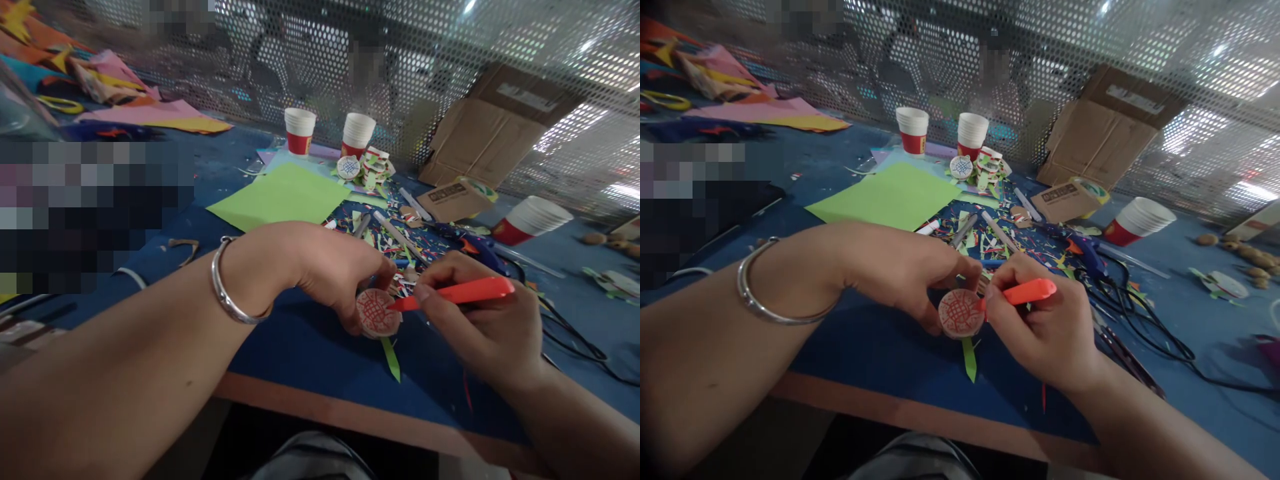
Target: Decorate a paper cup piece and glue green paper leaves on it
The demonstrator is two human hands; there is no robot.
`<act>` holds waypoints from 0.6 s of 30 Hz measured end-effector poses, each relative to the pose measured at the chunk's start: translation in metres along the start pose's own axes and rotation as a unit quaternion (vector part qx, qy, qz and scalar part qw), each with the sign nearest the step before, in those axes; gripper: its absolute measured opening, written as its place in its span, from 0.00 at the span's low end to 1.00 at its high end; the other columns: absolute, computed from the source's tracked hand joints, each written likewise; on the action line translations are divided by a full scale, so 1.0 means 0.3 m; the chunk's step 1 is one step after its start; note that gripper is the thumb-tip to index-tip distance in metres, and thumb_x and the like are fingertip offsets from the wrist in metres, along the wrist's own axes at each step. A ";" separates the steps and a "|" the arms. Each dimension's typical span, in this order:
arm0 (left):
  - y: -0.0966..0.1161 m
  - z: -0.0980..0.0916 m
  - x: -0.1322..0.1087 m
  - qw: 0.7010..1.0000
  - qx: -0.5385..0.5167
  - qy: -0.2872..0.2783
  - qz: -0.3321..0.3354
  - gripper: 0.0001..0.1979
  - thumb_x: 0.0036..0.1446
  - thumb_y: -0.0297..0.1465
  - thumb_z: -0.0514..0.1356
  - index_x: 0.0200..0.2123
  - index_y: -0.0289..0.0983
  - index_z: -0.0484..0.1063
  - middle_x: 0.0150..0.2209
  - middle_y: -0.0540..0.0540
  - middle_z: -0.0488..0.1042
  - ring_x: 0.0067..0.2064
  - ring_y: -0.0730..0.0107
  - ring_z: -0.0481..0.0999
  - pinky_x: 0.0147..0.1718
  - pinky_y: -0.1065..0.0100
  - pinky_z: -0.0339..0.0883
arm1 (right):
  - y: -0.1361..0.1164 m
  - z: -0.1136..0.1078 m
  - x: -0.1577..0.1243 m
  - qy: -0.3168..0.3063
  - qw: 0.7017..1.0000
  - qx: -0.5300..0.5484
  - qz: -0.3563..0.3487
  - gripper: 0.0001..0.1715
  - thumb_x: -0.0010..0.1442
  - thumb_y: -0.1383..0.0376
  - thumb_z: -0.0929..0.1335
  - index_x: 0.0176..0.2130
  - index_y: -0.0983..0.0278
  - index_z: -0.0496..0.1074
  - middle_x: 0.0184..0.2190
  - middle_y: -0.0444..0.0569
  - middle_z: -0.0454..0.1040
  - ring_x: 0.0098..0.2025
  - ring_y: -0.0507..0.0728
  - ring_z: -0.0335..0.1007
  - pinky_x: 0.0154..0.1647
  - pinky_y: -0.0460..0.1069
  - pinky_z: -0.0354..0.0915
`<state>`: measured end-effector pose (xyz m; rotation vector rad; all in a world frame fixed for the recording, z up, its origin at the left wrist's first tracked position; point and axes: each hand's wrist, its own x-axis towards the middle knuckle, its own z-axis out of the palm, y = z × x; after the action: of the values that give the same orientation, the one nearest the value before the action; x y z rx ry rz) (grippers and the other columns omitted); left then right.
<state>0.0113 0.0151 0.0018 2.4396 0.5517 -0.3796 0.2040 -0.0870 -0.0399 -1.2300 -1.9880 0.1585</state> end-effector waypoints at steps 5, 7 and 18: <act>-0.001 0.000 0.003 1.000 -0.010 -0.009 0.004 0.31 0.48 0.37 0.70 0.57 0.41 0.70 0.41 0.49 0.81 0.41 0.61 0.76 0.38 0.67 0.65 | -0.004 -0.001 -0.004 -0.008 1.000 0.009 0.012 0.10 0.60 0.71 0.68 0.28 0.58 0.68 0.21 0.41 0.69 0.21 0.51 0.64 0.21 0.48 0.59; -0.003 -0.001 0.003 1.000 -0.006 -0.009 0.007 0.32 0.48 0.37 0.71 0.57 0.41 0.70 0.41 0.49 0.80 0.40 0.61 0.76 0.38 0.66 0.65 | -0.004 0.000 -0.005 -0.002 1.000 0.011 0.013 0.10 0.60 0.71 0.68 0.28 0.58 0.69 0.21 0.41 0.69 0.21 0.51 0.63 0.21 0.48 0.58; -0.003 -0.007 0.000 0.999 -0.029 -0.020 0.005 0.31 0.47 0.37 0.70 0.55 0.41 0.70 0.42 0.48 0.79 0.36 0.64 0.74 0.31 0.67 0.62 | 0.001 0.003 -0.012 -0.009 0.999 0.028 0.014 0.10 0.60 0.71 0.68 0.29 0.58 0.69 0.22 0.40 0.70 0.21 0.51 0.65 0.22 0.49 0.59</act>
<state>0.0112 0.0170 0.0031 2.3729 0.5268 -0.4024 0.2045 -0.0894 -0.0425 -1.2245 -1.9687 0.2377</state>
